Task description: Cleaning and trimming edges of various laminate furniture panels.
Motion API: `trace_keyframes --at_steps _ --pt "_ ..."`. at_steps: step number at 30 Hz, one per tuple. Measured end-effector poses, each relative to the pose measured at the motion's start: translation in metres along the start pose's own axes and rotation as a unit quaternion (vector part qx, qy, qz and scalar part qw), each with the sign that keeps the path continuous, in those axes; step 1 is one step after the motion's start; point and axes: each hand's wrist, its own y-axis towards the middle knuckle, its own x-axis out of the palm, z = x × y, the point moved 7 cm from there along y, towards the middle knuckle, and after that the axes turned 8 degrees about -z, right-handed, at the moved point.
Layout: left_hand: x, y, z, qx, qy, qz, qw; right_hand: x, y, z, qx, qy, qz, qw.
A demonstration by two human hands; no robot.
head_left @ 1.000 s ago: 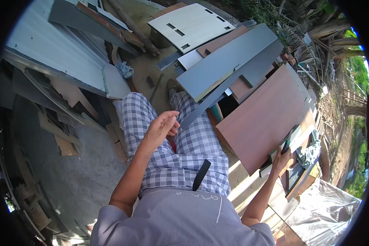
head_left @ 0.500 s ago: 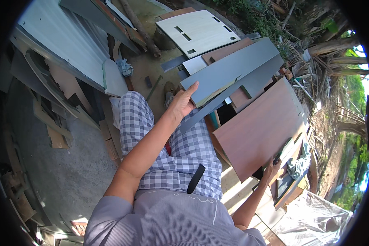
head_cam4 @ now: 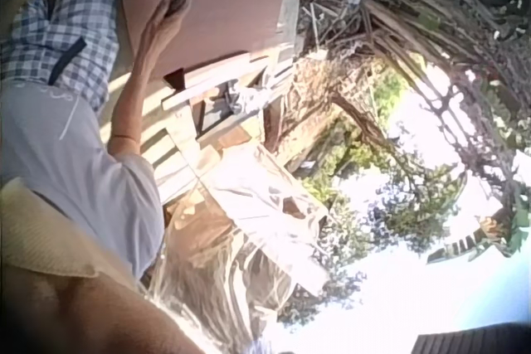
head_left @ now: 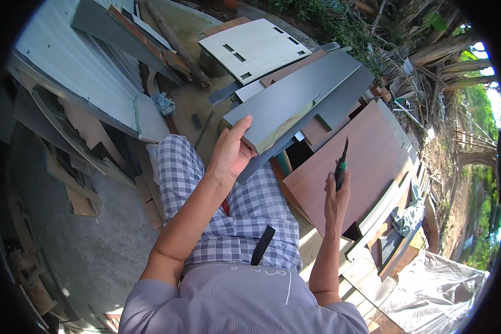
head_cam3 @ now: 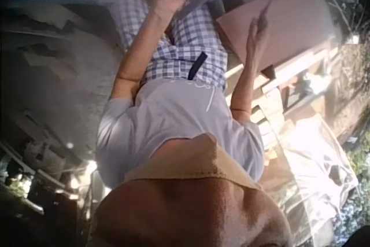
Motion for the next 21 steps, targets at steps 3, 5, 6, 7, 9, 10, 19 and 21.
trace_keyframes --at_steps 3,5,6,7,9,10,19,21 --pt "0.003 -0.015 0.006 0.002 0.009 0.014 1.0 0.049 -0.02 -0.042 -0.13 -0.119 -0.068 0.982" --pt "0.005 -0.021 0.006 0.004 0.016 0.016 1.0 0.074 -0.036 -0.064 -0.193 -0.128 -0.119 0.966" --pt "0.004 -0.023 0.005 0.008 0.014 0.029 0.999 0.084 -0.039 -0.063 -0.192 -0.139 -0.131 0.963" --pt "0.003 -0.026 0.005 0.011 0.012 0.041 0.999 0.088 -0.038 -0.06 -0.192 -0.138 -0.13 0.963" --pt "0.002 -0.031 0.005 0.004 0.013 0.038 0.999 0.092 -0.035 -0.058 -0.204 -0.17 -0.113 0.958" --pt "0.002 -0.034 0.006 -0.003 0.013 0.036 0.999 0.09 -0.029 -0.057 -0.188 -0.171 -0.108 0.961" --pt "-0.017 -0.082 0.01 -0.053 -0.027 0.069 0.996 0.039 0.008 -0.037 -0.107 -0.116 -0.009 0.987" --pt "-0.018 -0.096 0.012 -0.06 -0.045 0.063 0.995 0.034 0.02 -0.027 -0.059 -0.105 -0.014 0.993"
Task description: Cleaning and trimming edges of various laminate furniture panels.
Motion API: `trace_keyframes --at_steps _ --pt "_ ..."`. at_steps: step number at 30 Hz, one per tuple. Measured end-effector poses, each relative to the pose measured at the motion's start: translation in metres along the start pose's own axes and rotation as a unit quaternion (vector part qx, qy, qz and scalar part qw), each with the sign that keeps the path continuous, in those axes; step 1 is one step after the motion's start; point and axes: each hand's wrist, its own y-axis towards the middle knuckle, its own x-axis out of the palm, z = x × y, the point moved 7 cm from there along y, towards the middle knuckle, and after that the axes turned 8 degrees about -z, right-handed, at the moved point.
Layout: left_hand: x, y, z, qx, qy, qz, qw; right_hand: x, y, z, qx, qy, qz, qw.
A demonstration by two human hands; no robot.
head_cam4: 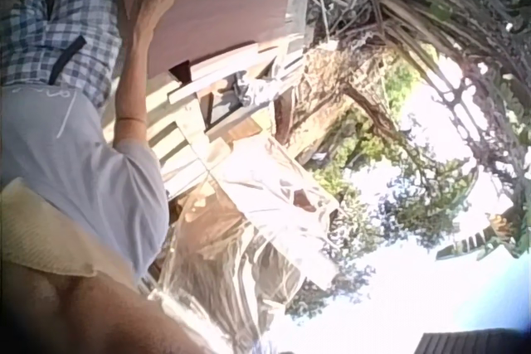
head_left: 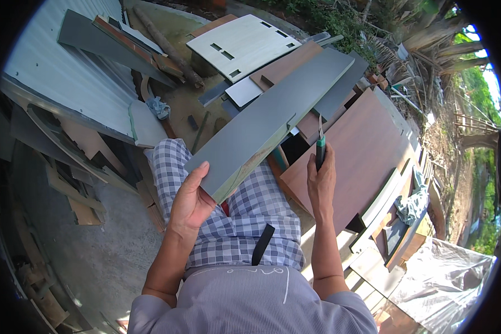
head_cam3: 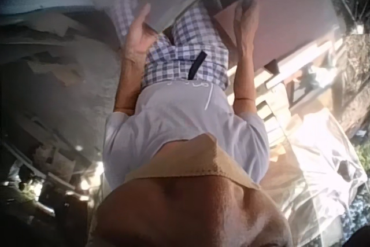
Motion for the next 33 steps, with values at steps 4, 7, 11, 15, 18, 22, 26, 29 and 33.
trace_keyframes --at_steps 4,7,11,15,18,22,26,29,33 --pt "-0.004 -0.022 -0.006 -0.03 -0.061 0.003 0.998 0.014 -0.003 -0.014 -0.083 -0.032 -0.014 0.996" --pt "-0.007 -0.036 -0.009 -0.053 -0.096 0.031 0.993 0.026 0.003 -0.01 -0.099 -0.026 -0.024 0.994" --pt "-0.012 -0.047 -0.01 -0.08 -0.197 0.055 0.976 0.018 0.04 0.006 -0.105 -0.026 0.001 0.994" --pt "-0.022 -0.053 -0.008 -0.091 -0.228 0.052 0.968 -0.011 0.103 0.024 -0.109 -0.097 0.046 0.988" --pt "-0.022 -0.055 -0.01 -0.096 -0.233 0.066 0.965 -0.032 0.175 0.057 -0.09 -0.151 0.075 0.982" --pt "-0.034 -0.056 -0.013 -0.101 -0.242 0.073 0.962 -0.07 0.26 0.11 -0.002 -0.194 0.094 0.977" --pt "-0.039 -0.06 -0.004 -0.082 -0.178 0.068 0.978 -0.086 0.277 0.132 0.024 -0.147 0.093 0.984" --pt "-0.042 -0.062 0.016 -0.028 -0.035 0.089 0.995 -0.083 0.25 0.111 0.012 -0.079 0.049 0.996" --pt "-0.035 -0.058 0.039 0.051 0.096 0.15 0.983 -0.095 0.192 0.065 -0.012 -0.066 0.008 0.998"
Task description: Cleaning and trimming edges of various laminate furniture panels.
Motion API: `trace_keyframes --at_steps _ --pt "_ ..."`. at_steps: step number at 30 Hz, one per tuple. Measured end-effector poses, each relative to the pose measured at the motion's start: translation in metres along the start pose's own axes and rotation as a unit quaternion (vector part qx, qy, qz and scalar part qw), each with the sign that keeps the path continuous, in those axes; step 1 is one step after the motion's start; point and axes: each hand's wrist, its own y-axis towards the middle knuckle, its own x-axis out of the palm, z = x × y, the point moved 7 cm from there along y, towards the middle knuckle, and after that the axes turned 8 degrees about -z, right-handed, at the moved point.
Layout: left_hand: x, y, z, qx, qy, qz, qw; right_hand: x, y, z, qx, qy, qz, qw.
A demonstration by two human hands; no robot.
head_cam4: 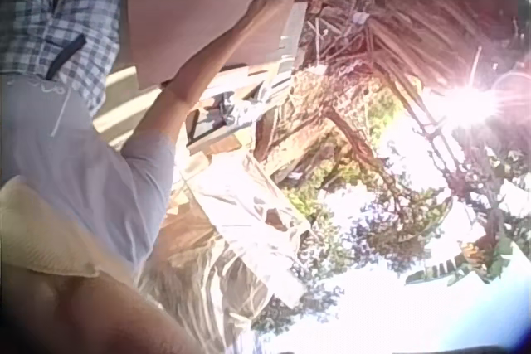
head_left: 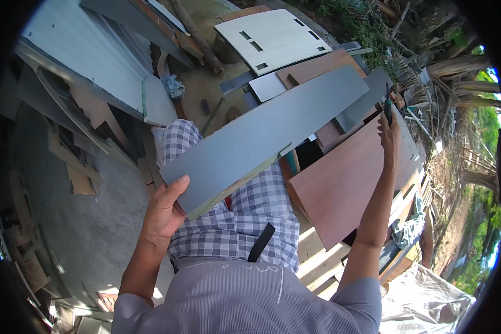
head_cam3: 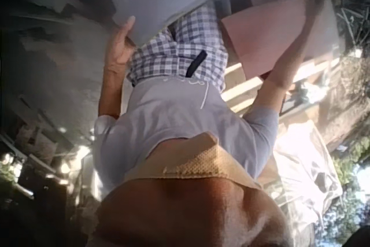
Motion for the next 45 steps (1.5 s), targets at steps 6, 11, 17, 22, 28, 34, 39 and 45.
trace_keyframes --at_steps 6,11,17,22,28,34,39,45 --pt "0.015 -0.007 0.016 0.061 0.108 -0.039 0.992 -0.001 -0.094 -0.135 -0.141 -0.108 -0.088 0.98" --pt "0.034 -0.031 0.04 0.16 0.321 -0.052 0.932 0.033 -0.206 -0.268 -0.372 -0.157 -0.204 0.892" --pt "0.044 -0.038 0.04 0.184 0.414 -0.089 0.887 0.052 -0.271 -0.314 -0.527 -0.201 -0.254 0.786" --pt "0.051 -0.042 0.039 0.203 0.416 -0.092 0.882 0.046 -0.264 -0.308 -0.519 -0.237 -0.233 0.788" --pt "0.047 -0.042 0.043 0.223 0.447 -0.062 0.864 0.029 -0.215 -0.271 -0.429 -0.3 -0.203 0.827" --pt "0.044 -0.042 0.042 0.233 0.443 -0.053 0.864 0.009 -0.133 -0.214 -0.296 -0.355 -0.143 0.875" --pt "0.041 -0.042 0.042 0.222 0.441 -0.044 0.868 -0.013 -0.038 -0.138 -0.207 -0.377 -0.066 0.9" --pt "0.035 -0.042 0.043 0.232 0.441 -0.027 0.867 -0.026 0.073 -0.039 -0.191 -0.37 0.061 0.907"
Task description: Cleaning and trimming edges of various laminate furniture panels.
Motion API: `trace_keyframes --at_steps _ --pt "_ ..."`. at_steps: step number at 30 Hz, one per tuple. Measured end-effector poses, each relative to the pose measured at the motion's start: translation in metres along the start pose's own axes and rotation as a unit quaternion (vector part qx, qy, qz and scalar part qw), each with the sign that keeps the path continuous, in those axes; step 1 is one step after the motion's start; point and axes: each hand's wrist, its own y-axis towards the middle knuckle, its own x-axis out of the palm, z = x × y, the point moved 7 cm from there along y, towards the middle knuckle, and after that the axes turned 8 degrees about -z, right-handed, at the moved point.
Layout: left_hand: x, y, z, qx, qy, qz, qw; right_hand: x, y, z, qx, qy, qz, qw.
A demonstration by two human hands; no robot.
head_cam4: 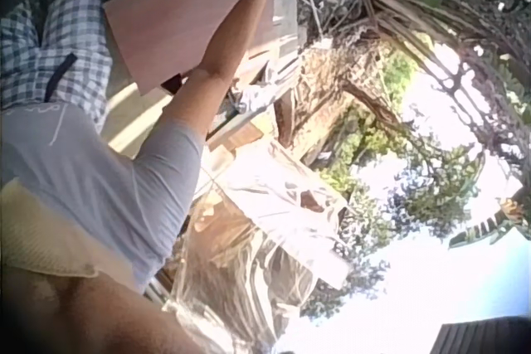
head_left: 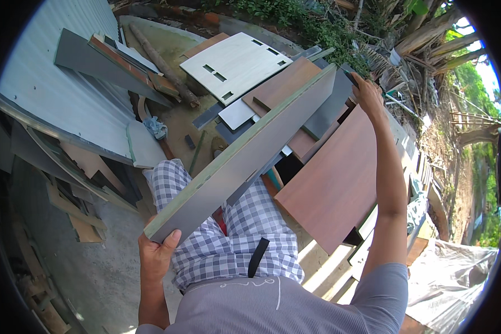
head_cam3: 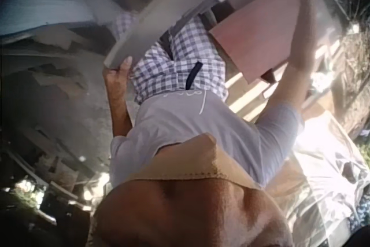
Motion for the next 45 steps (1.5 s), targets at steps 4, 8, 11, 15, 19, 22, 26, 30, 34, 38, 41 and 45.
trace_keyframes --at_steps 4,8,11,15,19,22,26,30,34,38,41,45 --pt "-0.003 0.0 -0.011 -0.015 -0.018 -0.006 1.0 0.042 0.02 0.038 0.073 0.212 -0.123 0.967" --pt "-0.004 -0.001 -0.011 -0.016 -0.019 0.005 1.0 0.068 0.001 0.022 0.109 0.496 -0.212 0.835" --pt "-0.004 0.0 -0.014 -0.012 -0.037 0.012 0.999 0.078 -0.022 0.023 0.114 0.47 -0.269 0.833" --pt "-0.004 0.0 -0.018 -0.021 -0.08 0.023 0.996 0.076 -0.056 0.021 0.143 0.47 -0.277 0.826" --pt "-0.003 0.0 -0.027 -0.038 -0.159 0.026 0.986 0.072 -0.105 0.0 0.24 0.678 -0.079 0.69" --pt "0.003 0.002 -0.036 -0.086 -0.253 0.016 0.964 0.073 -0.168 -0.059 0.239 0.885 -0.005 0.401" --pt "0.012 -0.005 -0.047 -0.101 -0.292 0.0 0.951 0.056 -0.252 -0.166 0.231 0.864 -0.025 0.447" --pt "0.047 -0.008 -0.051 -0.146 -0.357 -0.029 0.922 0.026 -0.283 -0.215 0.215 0.867 0.005 0.45" --pt "0.12 0.009 -0.032 -0.162 -0.384 -0.163 0.894 0.001 -0.3 -0.186 0.262 0.853 0.105 0.438" --pt "0.21 0.004 -0.021 -0.215 -0.418 -0.267 0.841 -0.023 -0.322 -0.124 0.383 0.756 0.188 0.496" --pt "0.271 -0.008 -0.032 -0.247 -0.446 -0.337 0.792 -0.002 -0.345 -0.077 0.402 0.746 0.21 0.487" --pt "0.347 -0.037 -0.061 -0.287 -0.47 -0.423 0.72 0.035 -0.4 -0.007 0.44 0.724 0.26 0.464"
